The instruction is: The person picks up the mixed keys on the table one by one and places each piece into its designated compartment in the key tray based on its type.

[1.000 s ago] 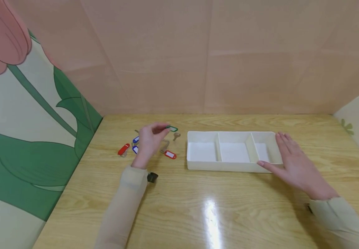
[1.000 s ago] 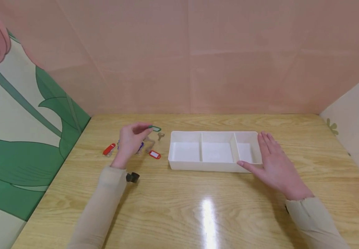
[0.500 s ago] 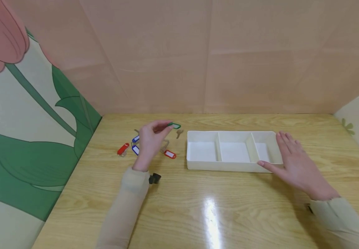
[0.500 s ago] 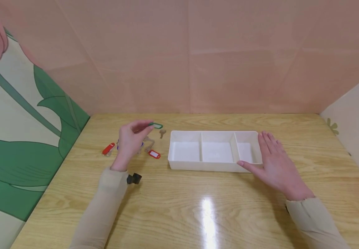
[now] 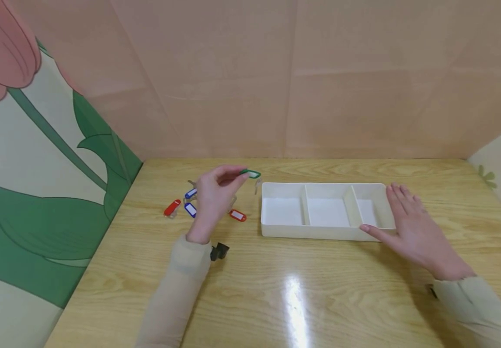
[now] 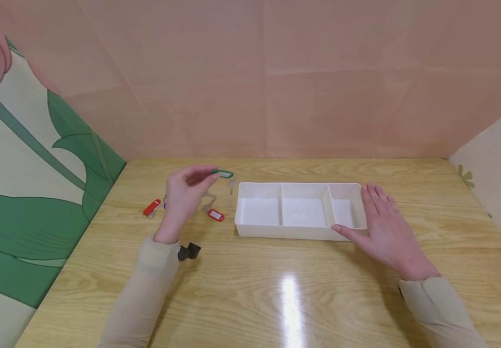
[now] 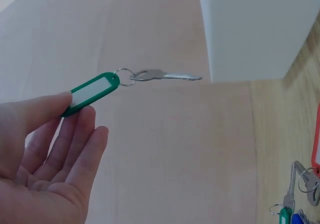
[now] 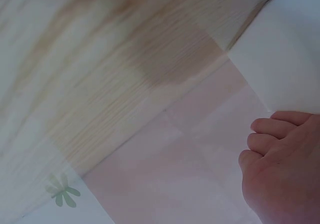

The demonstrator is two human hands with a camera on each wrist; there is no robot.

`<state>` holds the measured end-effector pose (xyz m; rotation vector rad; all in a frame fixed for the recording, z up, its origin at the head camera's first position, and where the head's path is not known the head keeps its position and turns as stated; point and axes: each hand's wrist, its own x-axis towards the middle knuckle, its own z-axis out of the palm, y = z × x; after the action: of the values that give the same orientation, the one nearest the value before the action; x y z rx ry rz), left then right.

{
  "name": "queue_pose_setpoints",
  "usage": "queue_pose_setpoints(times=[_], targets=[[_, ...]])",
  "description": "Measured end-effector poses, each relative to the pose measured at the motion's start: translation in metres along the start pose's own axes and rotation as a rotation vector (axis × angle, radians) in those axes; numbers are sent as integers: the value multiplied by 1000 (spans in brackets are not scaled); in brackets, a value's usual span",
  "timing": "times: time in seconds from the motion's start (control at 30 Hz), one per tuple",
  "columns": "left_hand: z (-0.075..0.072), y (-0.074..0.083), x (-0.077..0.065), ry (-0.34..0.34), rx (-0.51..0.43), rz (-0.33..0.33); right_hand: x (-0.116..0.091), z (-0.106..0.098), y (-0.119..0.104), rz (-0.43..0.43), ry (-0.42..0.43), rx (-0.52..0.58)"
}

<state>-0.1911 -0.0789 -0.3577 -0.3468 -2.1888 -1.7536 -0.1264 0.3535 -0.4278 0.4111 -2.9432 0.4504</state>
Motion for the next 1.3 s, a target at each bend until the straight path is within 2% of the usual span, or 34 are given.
queue_pose_setpoints(times=[0.37,0.63,0.93,1.3], targets=[[6,7,-3,-11,-77,22,0,0,0,5,-1,14],[15,15,-6,-39,-149,35,0,0,0,7,-2,17],[24,18,-7,-26,-121,11,1,0,-3,7,9,23],[27,17,-7,-53,-166,58,1,3,-3,10,48,47]])
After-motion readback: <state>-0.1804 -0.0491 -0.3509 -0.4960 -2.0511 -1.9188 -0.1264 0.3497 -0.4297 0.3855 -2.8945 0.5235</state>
